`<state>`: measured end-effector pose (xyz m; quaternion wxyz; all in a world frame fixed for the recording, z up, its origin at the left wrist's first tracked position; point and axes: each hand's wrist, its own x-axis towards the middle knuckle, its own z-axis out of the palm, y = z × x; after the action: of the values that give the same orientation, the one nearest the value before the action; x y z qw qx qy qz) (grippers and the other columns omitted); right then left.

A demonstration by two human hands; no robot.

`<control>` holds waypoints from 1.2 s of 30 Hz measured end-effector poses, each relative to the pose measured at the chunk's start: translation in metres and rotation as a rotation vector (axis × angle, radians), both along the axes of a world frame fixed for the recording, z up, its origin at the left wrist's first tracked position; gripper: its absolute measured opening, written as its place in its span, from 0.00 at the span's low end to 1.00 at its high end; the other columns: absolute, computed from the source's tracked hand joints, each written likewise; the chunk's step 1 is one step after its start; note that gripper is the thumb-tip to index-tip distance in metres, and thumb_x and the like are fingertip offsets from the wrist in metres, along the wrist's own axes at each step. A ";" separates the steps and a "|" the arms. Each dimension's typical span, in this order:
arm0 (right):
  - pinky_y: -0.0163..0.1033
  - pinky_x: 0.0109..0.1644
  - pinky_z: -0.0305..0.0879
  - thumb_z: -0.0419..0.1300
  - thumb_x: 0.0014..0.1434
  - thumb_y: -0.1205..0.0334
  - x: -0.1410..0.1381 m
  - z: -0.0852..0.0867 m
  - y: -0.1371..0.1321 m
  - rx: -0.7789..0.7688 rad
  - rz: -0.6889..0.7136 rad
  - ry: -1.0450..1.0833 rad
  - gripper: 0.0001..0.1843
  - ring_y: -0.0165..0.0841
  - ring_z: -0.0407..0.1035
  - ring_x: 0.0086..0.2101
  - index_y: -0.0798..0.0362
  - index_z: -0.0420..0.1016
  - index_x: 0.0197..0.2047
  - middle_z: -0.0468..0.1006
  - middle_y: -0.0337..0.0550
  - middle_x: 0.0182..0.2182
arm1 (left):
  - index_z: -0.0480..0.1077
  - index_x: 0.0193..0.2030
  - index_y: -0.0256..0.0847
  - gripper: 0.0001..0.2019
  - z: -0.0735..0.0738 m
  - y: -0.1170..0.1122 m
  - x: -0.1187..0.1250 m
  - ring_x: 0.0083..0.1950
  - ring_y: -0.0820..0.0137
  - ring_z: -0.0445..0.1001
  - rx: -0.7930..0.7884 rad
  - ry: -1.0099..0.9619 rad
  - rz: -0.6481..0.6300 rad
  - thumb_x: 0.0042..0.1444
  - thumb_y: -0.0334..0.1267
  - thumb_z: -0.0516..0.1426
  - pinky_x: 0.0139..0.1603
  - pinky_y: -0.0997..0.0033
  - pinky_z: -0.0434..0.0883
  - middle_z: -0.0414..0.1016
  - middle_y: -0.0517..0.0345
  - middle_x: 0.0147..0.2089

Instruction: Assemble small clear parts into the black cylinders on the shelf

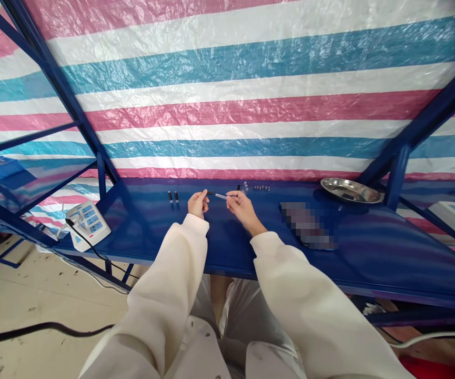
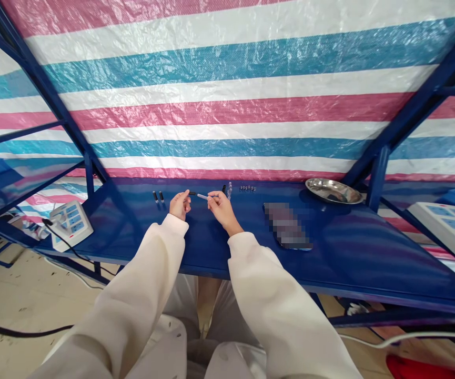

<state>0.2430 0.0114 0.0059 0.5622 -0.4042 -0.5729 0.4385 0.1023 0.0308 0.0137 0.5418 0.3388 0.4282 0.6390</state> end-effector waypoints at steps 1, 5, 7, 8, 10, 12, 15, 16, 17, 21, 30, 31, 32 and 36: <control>0.32 0.22 0.51 0.57 0.48 0.41 0.001 -0.001 0.001 0.003 -0.002 -0.038 0.24 0.23 0.55 0.17 0.53 0.63 0.37 0.65 0.30 0.17 | 0.59 0.24 0.38 0.19 0.000 0.001 -0.001 0.10 0.84 0.53 -0.012 -0.009 0.024 0.39 0.48 0.64 0.13 0.80 0.46 0.63 0.69 0.17; 0.33 0.23 0.54 0.55 0.51 0.42 0.003 -0.004 0.003 0.024 -0.009 -0.134 0.23 0.24 0.57 0.18 0.54 0.65 0.37 0.67 0.32 0.19 | 0.62 0.26 0.37 0.18 0.001 0.000 0.000 0.11 0.84 0.55 0.000 0.034 0.068 0.38 0.45 0.65 0.13 0.80 0.46 0.66 0.67 0.20; 0.33 0.23 0.55 0.55 0.52 0.42 0.004 -0.004 0.004 0.049 -0.038 -0.121 0.22 0.24 0.58 0.18 0.54 0.65 0.38 0.68 0.33 0.21 | 0.62 0.27 0.37 0.18 0.001 0.000 0.001 0.12 0.84 0.57 0.003 0.064 0.091 0.37 0.44 0.65 0.12 0.79 0.47 0.67 0.67 0.22; 0.34 0.24 0.56 0.54 0.52 0.42 0.004 -0.003 0.004 0.062 -0.051 -0.110 0.22 0.24 0.58 0.18 0.53 0.65 0.39 0.69 0.34 0.22 | 0.63 0.27 0.37 0.18 0.001 0.000 0.002 0.12 0.84 0.57 0.002 0.083 0.094 0.36 0.44 0.66 0.12 0.79 0.47 0.67 0.67 0.22; 0.34 0.24 0.57 0.55 0.52 0.43 0.004 -0.003 0.004 0.077 -0.058 -0.090 0.22 0.24 0.59 0.19 0.53 0.65 0.40 0.71 0.36 0.24 | 0.64 0.26 0.37 0.18 0.000 -0.001 0.003 0.12 0.84 0.57 -0.001 0.132 0.051 0.36 0.43 0.66 0.12 0.79 0.48 0.67 0.66 0.21; 0.34 0.25 0.58 0.55 0.52 0.43 0.004 -0.003 0.004 0.074 -0.026 -0.096 0.22 0.24 0.60 0.19 0.53 0.66 0.40 0.73 0.37 0.25 | 0.65 0.27 0.36 0.18 -0.001 -0.001 0.004 0.12 0.83 0.57 0.008 0.185 -0.054 0.36 0.44 0.66 0.12 0.79 0.49 0.67 0.66 0.21; 0.35 0.26 0.60 0.56 0.51 0.43 0.004 -0.006 0.004 0.046 0.056 -0.165 0.22 0.25 0.61 0.20 0.54 0.67 0.39 0.74 0.39 0.25 | 0.68 0.28 0.35 0.18 -0.003 -0.003 0.005 0.13 0.82 0.59 0.053 0.266 -0.206 0.37 0.47 0.65 0.12 0.79 0.50 0.68 0.64 0.20; 0.35 0.26 0.61 0.56 0.51 0.43 0.004 -0.007 0.004 0.035 0.076 -0.194 0.22 0.26 0.61 0.20 0.54 0.68 0.38 0.74 0.40 0.24 | 0.69 0.28 0.35 0.18 -0.003 -0.004 0.005 0.13 0.82 0.59 0.071 0.296 -0.232 0.37 0.47 0.65 0.12 0.79 0.51 0.68 0.63 0.20; 0.36 0.27 0.61 0.55 0.51 0.43 0.004 -0.009 0.004 0.031 0.084 -0.221 0.22 0.27 0.62 0.21 0.54 0.68 0.37 0.74 0.40 0.24 | 0.70 0.28 0.35 0.18 -0.004 -0.004 0.005 0.14 0.81 0.60 0.088 0.328 -0.243 0.38 0.48 0.64 0.12 0.79 0.51 0.69 0.63 0.20; 0.38 0.34 0.64 0.56 0.50 0.46 0.006 -0.013 0.008 0.125 -0.042 -0.349 0.19 0.30 0.66 0.27 0.55 0.73 0.34 0.75 0.44 0.29 | 0.72 0.28 0.34 0.16 -0.005 -0.005 0.006 0.15 0.81 0.61 0.141 0.425 -0.194 0.39 0.47 0.63 0.14 0.78 0.54 0.71 0.61 0.21; 0.36 0.35 0.64 0.58 0.48 0.61 0.039 -0.008 0.016 -0.107 -0.262 -0.660 0.11 0.31 0.68 0.27 0.56 0.78 0.33 0.77 0.42 0.26 | 0.75 0.29 0.34 0.11 0.002 -0.011 0.007 0.17 0.81 0.61 0.109 0.405 -0.068 0.40 0.40 0.64 0.15 0.80 0.58 0.73 0.59 0.23; 0.36 0.36 0.64 0.59 0.48 0.63 0.043 -0.007 0.016 -0.147 -0.271 -0.695 0.10 0.32 0.69 0.29 0.57 0.78 0.33 0.78 0.43 0.28 | 0.75 0.29 0.34 0.10 0.002 -0.011 0.007 0.17 0.81 0.62 0.102 0.401 -0.067 0.39 0.39 0.64 0.15 0.80 0.58 0.73 0.59 0.24; 0.35 0.37 0.64 0.59 0.48 0.65 0.047 -0.006 0.016 -0.180 -0.285 -0.736 0.10 0.32 0.70 0.31 0.57 0.79 0.33 0.79 0.44 0.29 | 0.76 0.29 0.34 0.10 0.003 -0.012 0.007 0.17 0.81 0.62 0.095 0.400 -0.066 0.39 0.38 0.64 0.15 0.80 0.59 0.73 0.59 0.24; 0.34 0.41 0.63 0.60 0.50 0.65 0.054 -0.004 0.016 -0.247 -0.391 -0.879 0.10 0.35 0.73 0.37 0.58 0.79 0.36 0.80 0.49 0.34 | 0.77 0.29 0.34 0.09 0.004 -0.013 0.008 0.19 0.81 0.62 0.097 0.436 -0.063 0.39 0.36 0.64 0.17 0.79 0.61 0.74 0.57 0.26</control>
<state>0.2967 0.0271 0.0022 0.2869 -0.7144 -0.6130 0.1777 0.1103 0.0178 0.0175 0.4390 0.5078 0.4931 0.5534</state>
